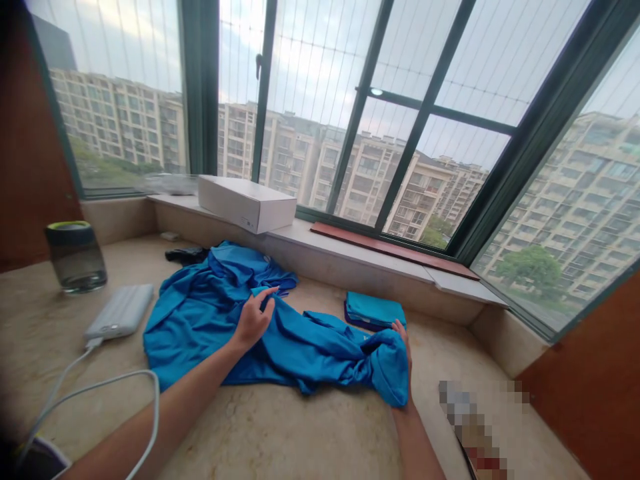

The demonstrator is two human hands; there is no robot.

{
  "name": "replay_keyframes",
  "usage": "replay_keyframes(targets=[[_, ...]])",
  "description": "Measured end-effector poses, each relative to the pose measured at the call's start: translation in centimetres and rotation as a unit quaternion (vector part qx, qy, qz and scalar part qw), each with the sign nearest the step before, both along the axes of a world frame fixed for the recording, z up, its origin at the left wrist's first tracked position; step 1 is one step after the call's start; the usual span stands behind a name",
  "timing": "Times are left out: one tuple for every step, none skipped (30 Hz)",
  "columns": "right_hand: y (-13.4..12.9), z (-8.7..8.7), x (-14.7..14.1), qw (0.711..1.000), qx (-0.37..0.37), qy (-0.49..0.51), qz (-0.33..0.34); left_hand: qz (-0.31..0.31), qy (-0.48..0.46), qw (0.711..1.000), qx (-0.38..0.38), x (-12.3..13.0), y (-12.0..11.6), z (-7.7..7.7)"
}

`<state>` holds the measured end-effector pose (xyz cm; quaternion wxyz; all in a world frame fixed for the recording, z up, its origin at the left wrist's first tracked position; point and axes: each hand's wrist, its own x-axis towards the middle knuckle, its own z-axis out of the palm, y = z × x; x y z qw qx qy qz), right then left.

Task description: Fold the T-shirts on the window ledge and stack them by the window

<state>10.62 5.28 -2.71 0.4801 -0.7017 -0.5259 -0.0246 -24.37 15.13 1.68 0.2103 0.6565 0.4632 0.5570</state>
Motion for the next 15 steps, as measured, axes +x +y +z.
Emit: replay_keyframes(targets=[[0.1,-0.4,-0.8,0.999,-0.008,0.008,0.034,-0.022,0.019,1.000,0.001,0.4,-0.4,-0.4],[0.1,-0.8,-1.5,0.997,-0.027,0.004,0.075,-0.046,0.042,0.998,0.001,0.9,-0.9,-0.8],[0.0,-1.1,-2.3,0.992,-0.054,-0.014,0.114,-0.073,0.075,0.994,0.000,1.2,-1.4,-1.2],[-0.2,-1.5,-2.9,0.985,-0.084,-0.034,0.144,-0.103,0.121,0.987,-0.002,1.5,-2.0,-1.6],[-0.4,-1.7,-3.4,0.980,-0.111,-0.054,0.158,-0.135,0.183,0.974,-0.004,1.8,-2.6,-1.9],[-0.7,-2.0,-3.8,0.976,-0.131,-0.069,0.157,-0.167,0.254,0.953,-0.006,2.0,-3.3,-2.3],[-0.9,-2.1,-4.2,0.976,-0.140,-0.070,0.152,-0.192,0.324,0.926,-0.006,2.3,-3.9,-2.5],[-1.0,-2.2,-4.5,0.976,-0.141,-0.058,0.152,-0.207,0.381,0.901,-0.007,2.5,-4.4,-2.8],[-1.2,-2.3,-5.0,0.977,-0.135,-0.036,0.160,-0.212,0.418,0.883,-0.011,2.8,-4.9,-2.9],[-1.3,-2.3,-5.5,0.977,-0.122,-0.007,0.173,-0.211,0.441,0.872,-0.016,3.1,-5.2,-3.0],[-1.4,-2.2,-6.2,0.977,-0.102,0.025,0.184,-0.210,0.452,0.867,-0.023,3.4,-5.5,-3.1],[-1.5,-2.0,-7.1,0.977,-0.077,0.056,0.191,-0.213,0.447,0.868,-0.032,3.6,-5.6,-3.0],[-1.7,-1.7,-8.1,0.976,-0.048,0.078,0.198,-0.221,0.431,0.874,-0.041,3.8,-5.6,-2.8],[-1.9,-1.1,-9.2,0.974,-0.017,0.087,0.208,-0.234,0.409,0.881,-0.047,3.9,-5.5,-2.4],[-2.1,-0.4,-10.4,0.971,0.015,0.077,0.225,-0.244,0.383,0.889,-0.054,3.9,-5.3,-1.9]])
